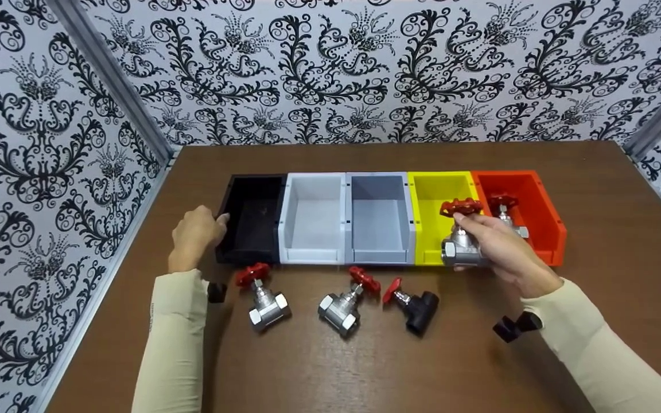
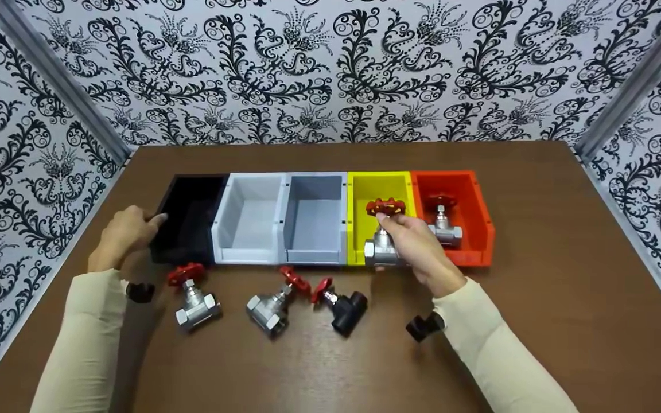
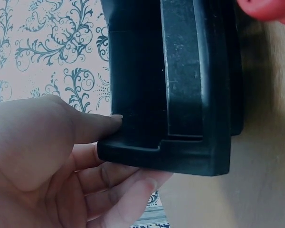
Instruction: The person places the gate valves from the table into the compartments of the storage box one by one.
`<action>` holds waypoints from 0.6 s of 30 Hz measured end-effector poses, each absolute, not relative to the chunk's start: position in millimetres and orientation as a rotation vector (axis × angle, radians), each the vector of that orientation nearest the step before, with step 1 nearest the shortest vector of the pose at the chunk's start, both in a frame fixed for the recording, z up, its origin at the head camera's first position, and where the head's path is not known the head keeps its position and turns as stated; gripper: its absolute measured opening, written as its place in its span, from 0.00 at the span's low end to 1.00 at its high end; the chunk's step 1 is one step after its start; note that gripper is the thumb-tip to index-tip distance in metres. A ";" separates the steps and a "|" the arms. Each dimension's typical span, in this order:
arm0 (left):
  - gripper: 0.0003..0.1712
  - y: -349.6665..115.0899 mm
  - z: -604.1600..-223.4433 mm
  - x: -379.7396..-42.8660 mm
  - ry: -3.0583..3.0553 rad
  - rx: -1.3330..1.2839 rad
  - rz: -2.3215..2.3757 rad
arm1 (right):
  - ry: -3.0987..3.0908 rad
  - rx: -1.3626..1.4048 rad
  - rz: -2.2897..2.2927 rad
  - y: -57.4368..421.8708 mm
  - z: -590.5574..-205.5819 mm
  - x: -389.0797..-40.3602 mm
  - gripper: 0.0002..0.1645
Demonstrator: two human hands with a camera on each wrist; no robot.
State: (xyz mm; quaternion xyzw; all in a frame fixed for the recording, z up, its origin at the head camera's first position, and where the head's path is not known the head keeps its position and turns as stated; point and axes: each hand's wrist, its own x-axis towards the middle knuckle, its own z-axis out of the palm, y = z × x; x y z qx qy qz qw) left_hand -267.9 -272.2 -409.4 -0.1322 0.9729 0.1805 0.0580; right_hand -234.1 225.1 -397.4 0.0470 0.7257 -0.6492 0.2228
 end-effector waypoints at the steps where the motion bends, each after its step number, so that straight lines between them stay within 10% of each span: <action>1: 0.33 -272.2 -409.4 -267.7 2.947 -0.401 0.549 | 2.001 0.131 -1.796 224.5 -397.4 -235.6 0.44; 18: 0.32 -271.9 -408.7 -267.8 2.955 -0.387 0.540 | 2.071 0.191 -1.743 219.0 -397.8 -259.4 0.43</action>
